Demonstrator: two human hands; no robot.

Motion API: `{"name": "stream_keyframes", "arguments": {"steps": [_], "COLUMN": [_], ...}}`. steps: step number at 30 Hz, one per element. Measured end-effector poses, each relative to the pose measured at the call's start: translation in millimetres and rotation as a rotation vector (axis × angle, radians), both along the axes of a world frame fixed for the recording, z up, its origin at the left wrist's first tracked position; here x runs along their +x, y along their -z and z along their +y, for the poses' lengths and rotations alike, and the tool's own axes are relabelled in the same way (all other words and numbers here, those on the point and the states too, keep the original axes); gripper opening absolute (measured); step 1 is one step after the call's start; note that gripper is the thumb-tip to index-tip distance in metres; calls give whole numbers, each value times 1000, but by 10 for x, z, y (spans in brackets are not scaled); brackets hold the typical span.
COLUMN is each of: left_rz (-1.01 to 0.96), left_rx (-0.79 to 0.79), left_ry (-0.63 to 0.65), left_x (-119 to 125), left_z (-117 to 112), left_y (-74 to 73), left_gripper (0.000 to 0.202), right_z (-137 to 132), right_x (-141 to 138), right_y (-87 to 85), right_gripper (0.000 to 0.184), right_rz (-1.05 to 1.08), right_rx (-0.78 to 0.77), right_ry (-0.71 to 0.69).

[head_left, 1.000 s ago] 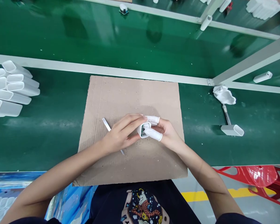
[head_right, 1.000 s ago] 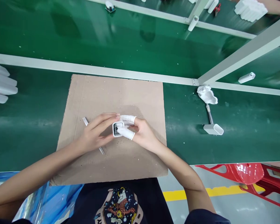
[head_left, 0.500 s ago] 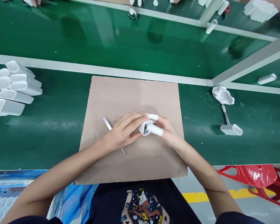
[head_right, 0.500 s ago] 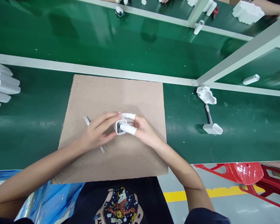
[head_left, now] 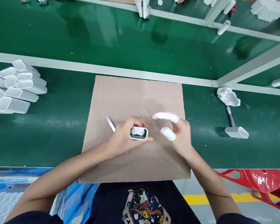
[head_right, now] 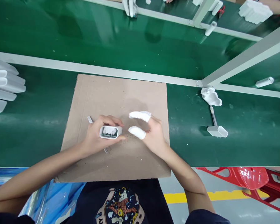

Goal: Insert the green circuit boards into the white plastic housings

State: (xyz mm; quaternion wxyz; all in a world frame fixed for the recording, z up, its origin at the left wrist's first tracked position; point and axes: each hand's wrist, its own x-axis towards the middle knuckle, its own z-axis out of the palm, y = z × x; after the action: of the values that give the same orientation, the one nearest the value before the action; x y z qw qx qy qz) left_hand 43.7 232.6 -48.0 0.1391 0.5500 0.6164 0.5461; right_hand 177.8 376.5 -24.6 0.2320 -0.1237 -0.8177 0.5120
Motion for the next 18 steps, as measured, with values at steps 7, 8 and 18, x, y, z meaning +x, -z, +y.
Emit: {"name": "stream_keyframes", "arguments": {"steps": [7, 8, 18], "left_rz": [-143, -137, 31], "left_rx": [-107, -110, -146], "left_ry": [-22, 5, 7], "left_x": [114, 122, 85], "left_z": [-34, -34, -46], "left_y": [33, 32, -10], "left_gripper": [33, 35, 42], "right_z": [-216, -218, -222], "right_x": [18, 12, 14], "right_y": [13, 27, 42], "right_gripper": [39, 38, 42], "right_rz": [121, 115, 109], "right_rx": [423, 432, 495], "right_ry": [29, 51, 69]}}
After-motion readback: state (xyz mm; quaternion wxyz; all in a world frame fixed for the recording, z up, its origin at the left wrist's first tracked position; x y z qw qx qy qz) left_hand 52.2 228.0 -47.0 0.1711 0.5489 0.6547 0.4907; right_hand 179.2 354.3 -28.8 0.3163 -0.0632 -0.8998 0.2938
